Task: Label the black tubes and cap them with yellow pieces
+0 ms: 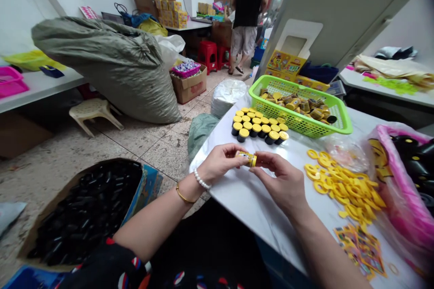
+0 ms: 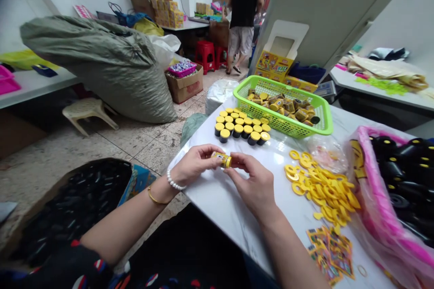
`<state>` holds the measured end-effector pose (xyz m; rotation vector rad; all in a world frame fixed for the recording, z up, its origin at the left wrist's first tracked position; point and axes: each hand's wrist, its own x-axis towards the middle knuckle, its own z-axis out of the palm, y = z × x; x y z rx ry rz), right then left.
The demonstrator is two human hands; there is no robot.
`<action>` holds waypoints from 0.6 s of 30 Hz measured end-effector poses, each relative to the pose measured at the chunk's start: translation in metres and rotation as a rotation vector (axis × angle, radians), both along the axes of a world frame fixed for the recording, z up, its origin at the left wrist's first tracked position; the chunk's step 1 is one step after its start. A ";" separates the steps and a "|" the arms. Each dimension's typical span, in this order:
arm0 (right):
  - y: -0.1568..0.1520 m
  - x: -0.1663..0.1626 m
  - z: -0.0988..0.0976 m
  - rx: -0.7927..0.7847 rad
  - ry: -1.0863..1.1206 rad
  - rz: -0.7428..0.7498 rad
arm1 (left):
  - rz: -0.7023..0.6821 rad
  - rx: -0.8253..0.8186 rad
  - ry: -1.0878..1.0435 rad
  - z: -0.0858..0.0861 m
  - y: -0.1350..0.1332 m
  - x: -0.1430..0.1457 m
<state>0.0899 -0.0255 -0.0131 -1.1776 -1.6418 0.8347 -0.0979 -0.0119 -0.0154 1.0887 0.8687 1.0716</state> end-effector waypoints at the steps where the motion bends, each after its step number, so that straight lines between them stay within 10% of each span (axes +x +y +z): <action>1: -0.001 -0.002 0.000 -0.078 0.024 -0.013 | -0.004 0.013 0.000 0.001 -0.001 0.000; 6: 0.002 -0.007 0.002 -0.536 0.248 0.040 | 0.036 0.064 0.035 0.002 -0.003 0.001; 12: 0.004 0.000 0.001 -0.226 0.114 0.025 | 0.008 0.032 0.120 -0.001 -0.001 0.002; 18: 0.003 -0.001 0.001 -0.384 0.211 0.132 | 0.045 0.061 0.071 0.003 -0.004 0.004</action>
